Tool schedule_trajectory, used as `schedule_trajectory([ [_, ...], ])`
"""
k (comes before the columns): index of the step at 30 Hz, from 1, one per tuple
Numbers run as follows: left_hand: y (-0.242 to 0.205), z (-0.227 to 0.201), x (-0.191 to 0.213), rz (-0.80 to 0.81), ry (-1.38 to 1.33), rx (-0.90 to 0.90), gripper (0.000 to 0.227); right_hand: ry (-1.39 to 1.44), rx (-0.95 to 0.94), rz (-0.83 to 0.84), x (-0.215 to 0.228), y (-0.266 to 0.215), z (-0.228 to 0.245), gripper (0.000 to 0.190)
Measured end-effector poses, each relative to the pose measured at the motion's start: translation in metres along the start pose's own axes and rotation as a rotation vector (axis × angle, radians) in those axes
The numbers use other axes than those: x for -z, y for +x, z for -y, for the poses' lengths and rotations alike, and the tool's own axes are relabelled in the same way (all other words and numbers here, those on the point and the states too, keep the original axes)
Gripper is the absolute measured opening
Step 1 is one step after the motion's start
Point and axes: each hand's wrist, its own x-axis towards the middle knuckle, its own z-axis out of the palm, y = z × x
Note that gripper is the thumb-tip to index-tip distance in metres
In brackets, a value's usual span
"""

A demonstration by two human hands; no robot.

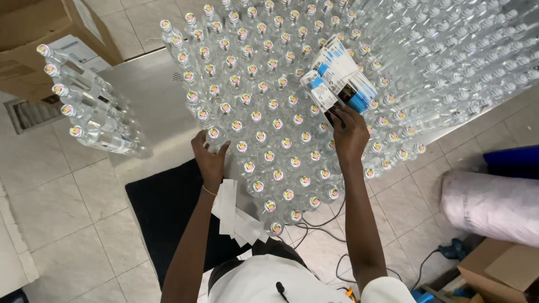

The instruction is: The person applies labels to clear plastic bottles. They peel the backing from a label, wrap it around a bottle, smooth it down, and then place the labeled bottle on a nearby table with other bottles.

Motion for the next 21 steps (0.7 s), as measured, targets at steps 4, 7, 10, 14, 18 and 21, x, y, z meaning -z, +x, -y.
schedule_trajectory([
  [4, -0.010, -0.013, 0.038, -0.087, -0.162, -0.019, 0.080, 0.123, 0.013, -0.082, 0.020, 0.011, 0.020, 0.010],
  [7, -0.032, -0.047, 0.089, -0.217, -0.347, -0.015, 0.069, 0.376, -0.004, -0.115, 0.068, 0.012, 0.067, 0.015],
  [10, -0.051, -0.066, 0.149, -0.290, -0.304, -0.143, 0.060, 0.947, -0.671, 0.113, 0.112, -0.006, 0.134, 0.021],
  [14, -0.090, -0.011, 0.182, -0.073, -0.081, 0.254, 0.071, 1.349, -0.994, 0.235, 0.135, -0.064, 0.201, 0.032],
  [18, -0.139, 0.087, 0.168, 0.009, 0.177, 0.449, 0.076, 1.394, -1.032, 0.374, 0.138, -0.124, 0.267, 0.039],
  [21, -0.159, 0.083, 0.158, 0.022, 0.223, 0.377, 0.079, 1.445, -1.072, 0.486, 0.146, -0.147, 0.298, 0.039],
])
